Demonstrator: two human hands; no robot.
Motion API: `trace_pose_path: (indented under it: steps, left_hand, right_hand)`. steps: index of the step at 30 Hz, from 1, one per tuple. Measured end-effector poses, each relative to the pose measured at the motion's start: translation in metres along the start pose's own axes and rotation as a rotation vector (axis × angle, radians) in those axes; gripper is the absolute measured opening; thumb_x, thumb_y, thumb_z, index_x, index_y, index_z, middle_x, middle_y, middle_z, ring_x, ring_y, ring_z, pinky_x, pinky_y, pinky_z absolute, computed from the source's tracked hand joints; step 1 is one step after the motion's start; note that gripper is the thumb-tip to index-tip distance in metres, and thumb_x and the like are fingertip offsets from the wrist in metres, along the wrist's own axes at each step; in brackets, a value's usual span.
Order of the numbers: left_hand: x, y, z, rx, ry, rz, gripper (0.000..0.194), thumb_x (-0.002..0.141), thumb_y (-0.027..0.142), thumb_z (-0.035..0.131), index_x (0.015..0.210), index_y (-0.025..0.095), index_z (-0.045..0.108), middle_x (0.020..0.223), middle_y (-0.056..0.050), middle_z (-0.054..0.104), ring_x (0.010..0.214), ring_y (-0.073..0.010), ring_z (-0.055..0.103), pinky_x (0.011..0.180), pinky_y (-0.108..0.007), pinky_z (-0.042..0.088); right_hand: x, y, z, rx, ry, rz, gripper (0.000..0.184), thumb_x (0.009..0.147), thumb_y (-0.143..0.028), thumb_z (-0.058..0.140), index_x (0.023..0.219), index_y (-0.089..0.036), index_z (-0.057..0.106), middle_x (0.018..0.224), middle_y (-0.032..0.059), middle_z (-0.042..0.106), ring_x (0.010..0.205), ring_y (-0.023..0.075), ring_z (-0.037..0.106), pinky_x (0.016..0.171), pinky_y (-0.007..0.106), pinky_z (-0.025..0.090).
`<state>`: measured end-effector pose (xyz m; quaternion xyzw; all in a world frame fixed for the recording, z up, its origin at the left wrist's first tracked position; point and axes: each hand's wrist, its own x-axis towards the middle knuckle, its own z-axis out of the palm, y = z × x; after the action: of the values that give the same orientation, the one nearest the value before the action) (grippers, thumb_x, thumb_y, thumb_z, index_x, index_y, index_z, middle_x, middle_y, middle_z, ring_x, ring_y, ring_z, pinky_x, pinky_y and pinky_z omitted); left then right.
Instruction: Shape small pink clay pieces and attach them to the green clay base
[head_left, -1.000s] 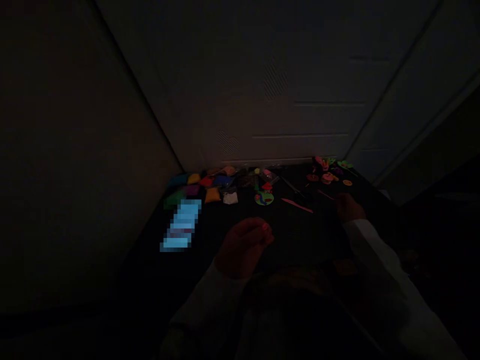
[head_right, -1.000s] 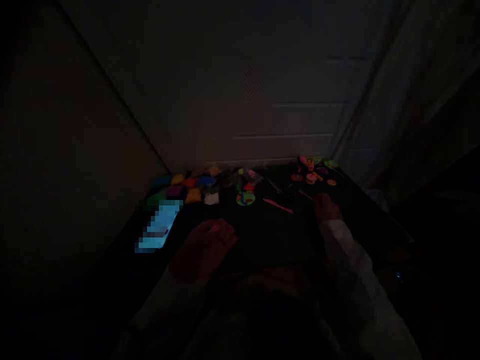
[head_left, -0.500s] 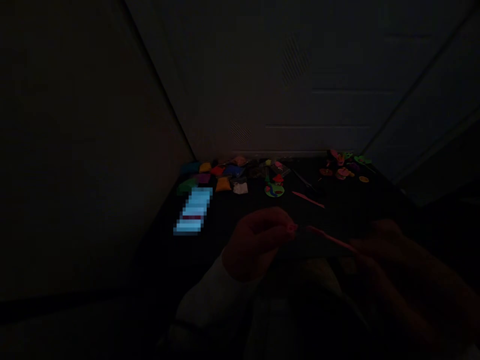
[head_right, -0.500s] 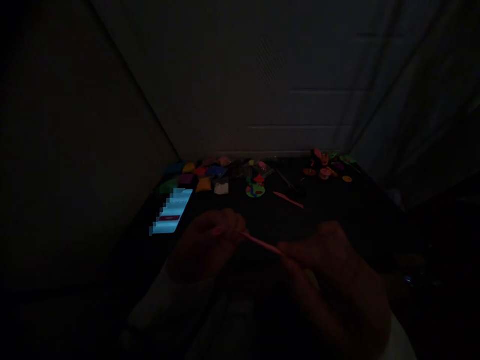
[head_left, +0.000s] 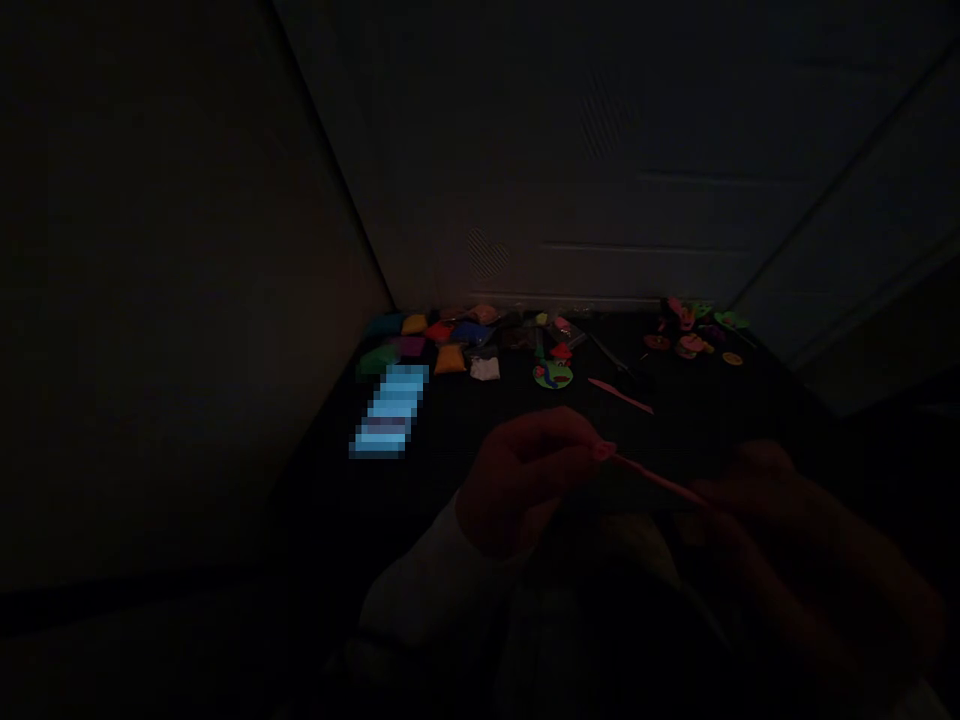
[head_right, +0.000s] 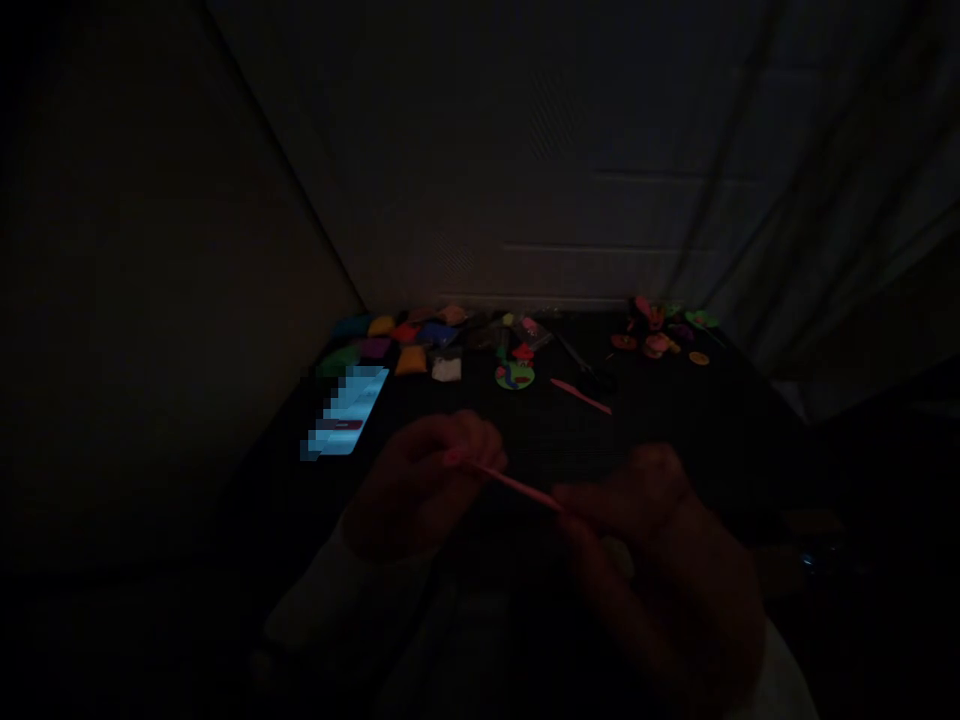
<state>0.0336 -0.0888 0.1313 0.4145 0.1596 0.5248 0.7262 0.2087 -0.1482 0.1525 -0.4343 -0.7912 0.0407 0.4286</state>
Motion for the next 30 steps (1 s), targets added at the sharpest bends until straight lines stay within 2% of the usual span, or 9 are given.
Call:
trace_pose_path:
  steps: [8,14,17,26,30]
  left_hand:
    - [0.0,-0.004,0.003,-0.025,0.043,0.06,0.003,0.063,0.02,0.064,0.066,0.021,0.063,0.061,0.002,0.055,0.062,-0.0092,0.047,0.06,-0.025,0.035]
    - [-0.001,-0.005,0.005,0.054,0.102,0.147,0.007,0.065,0.019,0.062,0.07,0.023,0.065,0.066,0.002,0.059,0.066,-0.0093,0.05,0.065,-0.025,0.037]
    - [-0.002,-0.005,0.005,0.081,0.117,0.136,0.007,0.067,0.019,0.061,0.071,0.023,0.065,0.067,0.002,0.06,0.066,-0.009,0.05,0.065,-0.024,0.037]
    - [-0.002,-0.005,0.006,0.138,0.142,0.098,0.009,0.069,0.021,0.058,0.072,0.021,0.066,0.07,0.0,0.061,0.067,-0.0099,0.05,0.064,-0.024,0.037]
    - [-0.002,-0.005,0.006,0.101,0.15,0.072,0.008,0.069,0.02,0.058,0.07,0.022,0.066,0.068,0.001,0.061,0.066,-0.0095,0.051,0.063,-0.023,0.038]
  right_hand:
    - [-0.001,-0.001,0.002,0.01,0.047,0.008,0.028,0.072,-0.009,0.05,0.098,-0.02,0.052,0.079,0.0029,0.058,0.071,0.0143,0.053,0.058,0.029,0.042]
    - [0.001,0.001,0.005,-0.095,0.105,-0.064,0.025,0.068,-0.01,0.055,0.092,-0.018,0.054,0.078,0.0025,0.058,0.073,0.0142,0.054,0.06,0.029,0.042]
    - [0.001,0.002,0.005,-0.096,0.089,-0.067,0.028,0.068,-0.01,0.055,0.094,-0.02,0.053,0.077,0.0014,0.059,0.07,0.0138,0.054,0.061,0.029,0.043]
    - [0.0,0.001,0.006,0.004,0.019,0.024,0.029,0.07,-0.009,0.054,0.096,-0.022,0.054,0.073,0.0002,0.058,0.063,0.0112,0.053,0.059,0.028,0.044]
    - [-0.008,0.0,0.009,0.058,0.087,0.101,0.029,0.07,-0.009,0.055,0.095,-0.023,0.055,0.077,0.0009,0.058,0.07,0.0129,0.054,0.061,0.028,0.044]
